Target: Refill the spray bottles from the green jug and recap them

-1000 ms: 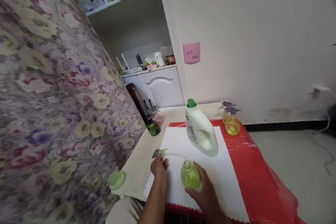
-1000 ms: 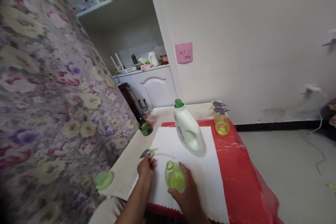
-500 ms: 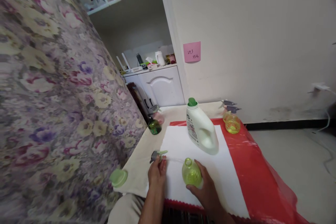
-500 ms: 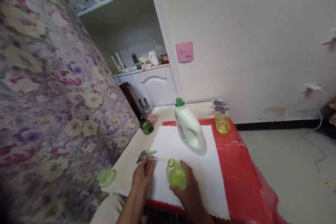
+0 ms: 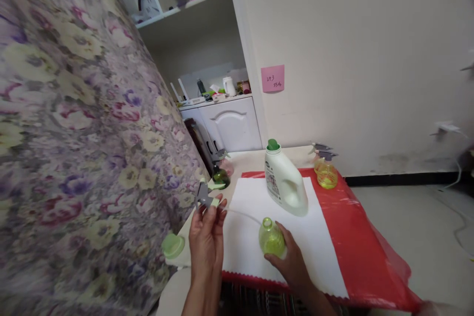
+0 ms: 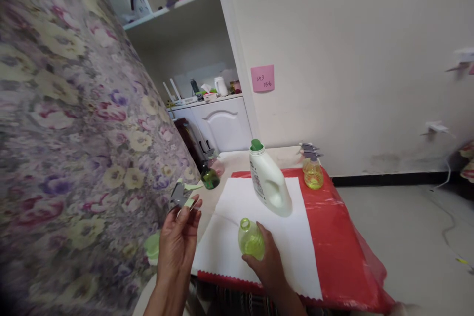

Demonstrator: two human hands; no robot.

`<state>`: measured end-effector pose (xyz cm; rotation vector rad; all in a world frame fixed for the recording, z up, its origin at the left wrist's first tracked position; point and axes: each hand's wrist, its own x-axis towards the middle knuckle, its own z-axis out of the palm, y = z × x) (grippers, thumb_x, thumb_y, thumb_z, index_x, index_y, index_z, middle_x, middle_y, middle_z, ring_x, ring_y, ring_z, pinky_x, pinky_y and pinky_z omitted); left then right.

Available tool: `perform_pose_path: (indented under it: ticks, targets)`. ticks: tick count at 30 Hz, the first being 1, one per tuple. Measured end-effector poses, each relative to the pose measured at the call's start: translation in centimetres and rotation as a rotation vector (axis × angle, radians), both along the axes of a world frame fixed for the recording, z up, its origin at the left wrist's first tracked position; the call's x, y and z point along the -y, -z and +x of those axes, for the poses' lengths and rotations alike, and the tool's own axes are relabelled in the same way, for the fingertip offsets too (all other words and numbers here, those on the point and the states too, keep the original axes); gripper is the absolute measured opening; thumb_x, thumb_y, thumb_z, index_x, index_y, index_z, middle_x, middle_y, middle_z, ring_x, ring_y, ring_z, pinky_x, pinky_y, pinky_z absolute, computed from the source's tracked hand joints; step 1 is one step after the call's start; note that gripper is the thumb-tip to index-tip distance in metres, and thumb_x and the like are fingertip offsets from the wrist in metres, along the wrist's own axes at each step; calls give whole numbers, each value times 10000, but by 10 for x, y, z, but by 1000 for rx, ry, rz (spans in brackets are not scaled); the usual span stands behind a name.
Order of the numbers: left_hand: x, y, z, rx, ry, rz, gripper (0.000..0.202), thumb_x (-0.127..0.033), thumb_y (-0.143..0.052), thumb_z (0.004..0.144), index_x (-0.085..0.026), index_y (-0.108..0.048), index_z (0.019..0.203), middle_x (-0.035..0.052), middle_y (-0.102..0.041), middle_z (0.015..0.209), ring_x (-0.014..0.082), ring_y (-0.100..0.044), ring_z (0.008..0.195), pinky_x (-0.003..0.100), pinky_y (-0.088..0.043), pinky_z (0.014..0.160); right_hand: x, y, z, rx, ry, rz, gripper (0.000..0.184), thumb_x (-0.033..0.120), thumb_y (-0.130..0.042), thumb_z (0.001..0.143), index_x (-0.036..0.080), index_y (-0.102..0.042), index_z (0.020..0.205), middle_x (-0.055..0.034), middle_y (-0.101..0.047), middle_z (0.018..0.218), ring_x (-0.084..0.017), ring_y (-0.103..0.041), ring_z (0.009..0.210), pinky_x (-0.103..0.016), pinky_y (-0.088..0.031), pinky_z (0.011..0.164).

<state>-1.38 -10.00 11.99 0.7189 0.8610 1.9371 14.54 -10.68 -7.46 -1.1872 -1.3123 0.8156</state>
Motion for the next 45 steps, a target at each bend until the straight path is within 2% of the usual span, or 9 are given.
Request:
perform_pose_path:
  ticks: [3,7,11,17,22,26,28,39,45]
  targets:
    - [10,-16,18,-84,38,60,324,-201,-773,711,-215,-643,1008,41,-731,1051,147,-714,867,179,-559,698,-1,2,0,0,8,7,780,159,-718,635,260,-427,1351,-58,-549,1362,-283,-488,1282,-449,-368,1103]
    - [15,-16,33,-206,60,57,347,-222,-747,741,-216,-631,1068,52,-707,1104,152,-700,889,201,-541,724,-1,1,0,-10,9,19,792,177,-734,627,282,-433,1351,-48,-562,1346,-286,-500,1274,-445,-378,1100]
    - [14,-8,43,-292,78,11,345,-247,-743,740,-220,-624,1063,41,-715,1081,169,-697,912,230,-528,755,-1,1,0,-15,1,33,785,187,-737,639,277,-427,1355,-56,-552,1357,-284,-496,1276,-453,-376,1101]
    - [15,9,52,-435,141,-79,390,-283,-781,689,-196,-627,1036,74,-716,1108,215,-693,951,314,-520,858,-1,-3,0,-28,6,39,792,179,-740,622,275,-441,1349,-56,-573,1326,-288,-510,1258,-457,-385,1095]
    - [11,33,54,-496,251,-104,346,-230,-782,681,-200,-651,1000,64,-721,1079,215,-683,957,306,-525,873,1,-10,0,-43,-1,8,804,145,-726,608,274,-443,1349,-54,-569,1332,-284,-501,1266,-452,-379,1099]
    - [6,49,51,-540,282,-135,411,-225,-764,700,-207,-650,1094,70,-719,1100,227,-666,1001,313,-507,905,2,-13,0,-53,-10,-18,809,128,-719,600,264,-439,1346,-56,-566,1333,-276,-497,1272,-440,-379,1101]
    - [4,55,50,-556,284,-158,402,-224,-768,689,-202,-670,1079,69,-724,1092,226,-661,1004,301,-496,913,2,-12,0,-56,-4,-20,805,131,-724,595,262,-446,1339,-54,-572,1324,-275,-503,1266,-436,-380,1099]
    - [-1,65,48,-687,256,-120,291,-207,-751,698,-206,-712,987,52,-726,1032,221,-633,1003,280,-471,901,0,-8,0,-49,15,-2,797,141,-728,599,274,-450,1335,-48,-579,1320,-275,-513,1257,-441,-398,1089]
    - [-3,72,51,-599,266,-171,311,-182,-787,640,-194,-703,940,57,-733,1005,214,-651,953,274,-486,872,0,-7,1,-43,-8,-16,799,143,-725,612,263,-433,1346,-56,-565,1330,-273,-500,1264,-440,-388,1092]
